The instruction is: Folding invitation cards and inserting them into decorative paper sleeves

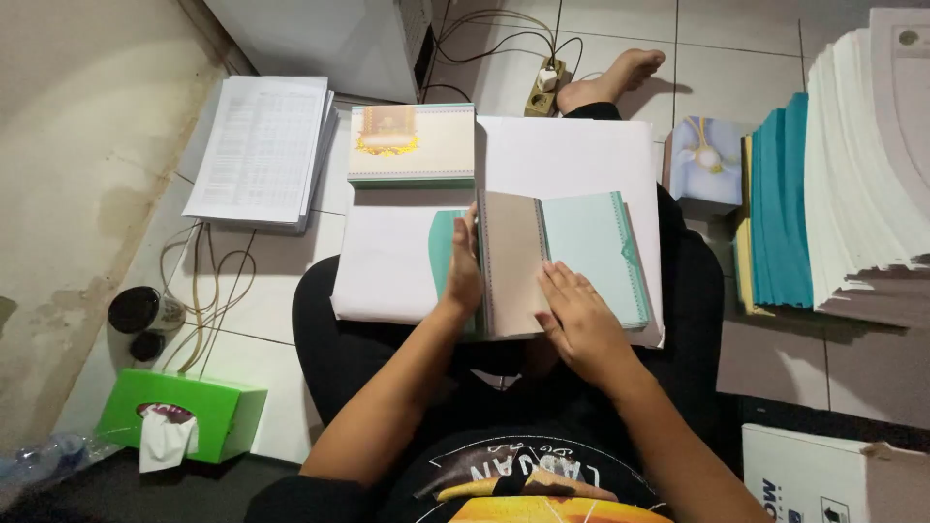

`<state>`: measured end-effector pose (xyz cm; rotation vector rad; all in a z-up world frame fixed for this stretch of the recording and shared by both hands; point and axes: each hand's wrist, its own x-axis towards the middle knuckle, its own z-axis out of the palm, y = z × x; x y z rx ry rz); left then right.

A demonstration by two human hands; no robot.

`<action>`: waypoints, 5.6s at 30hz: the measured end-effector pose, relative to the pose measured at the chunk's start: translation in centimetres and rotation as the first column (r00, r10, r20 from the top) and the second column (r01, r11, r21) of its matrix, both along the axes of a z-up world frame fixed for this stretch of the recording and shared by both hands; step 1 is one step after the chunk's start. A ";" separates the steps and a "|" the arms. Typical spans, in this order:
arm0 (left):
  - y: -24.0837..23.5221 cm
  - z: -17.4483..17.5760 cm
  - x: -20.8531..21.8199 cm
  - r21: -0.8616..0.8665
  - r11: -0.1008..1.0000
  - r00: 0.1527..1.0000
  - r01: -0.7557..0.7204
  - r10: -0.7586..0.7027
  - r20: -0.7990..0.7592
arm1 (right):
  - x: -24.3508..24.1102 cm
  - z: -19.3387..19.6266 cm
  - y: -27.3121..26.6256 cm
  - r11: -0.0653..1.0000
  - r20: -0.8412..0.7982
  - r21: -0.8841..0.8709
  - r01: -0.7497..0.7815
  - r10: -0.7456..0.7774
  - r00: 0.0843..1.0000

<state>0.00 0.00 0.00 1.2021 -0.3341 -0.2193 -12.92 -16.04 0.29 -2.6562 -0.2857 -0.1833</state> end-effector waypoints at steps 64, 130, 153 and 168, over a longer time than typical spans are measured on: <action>3.6 2.1 3.8 0.692 0.710 0.972 -0.132 -0.044 0.230 | 0.5 -1.6 -6.4 0.164 -0.196 0.973 0.164 0.203 0.959; 2.2 -1.3 -0.5 0.538 0.505 0.501 -0.675 -0.221 0.837 | 4.4 2.4 0.3 0.859 -0.371 0.306 0.411 -0.290 0.882; 2.0 -0.1 -0.6 0.699 0.377 0.663 -0.607 -0.245 0.708 | 3.6 -0.2 1.2 0.992 -0.028 -0.123 0.012 -0.015 0.999; 1.5 -1.2 -0.4 0.804 0.308 0.731 -0.510 -0.338 0.593 | 11.1 -3.4 0.6 0.926 -0.061 -0.376 0.019 -0.045 0.997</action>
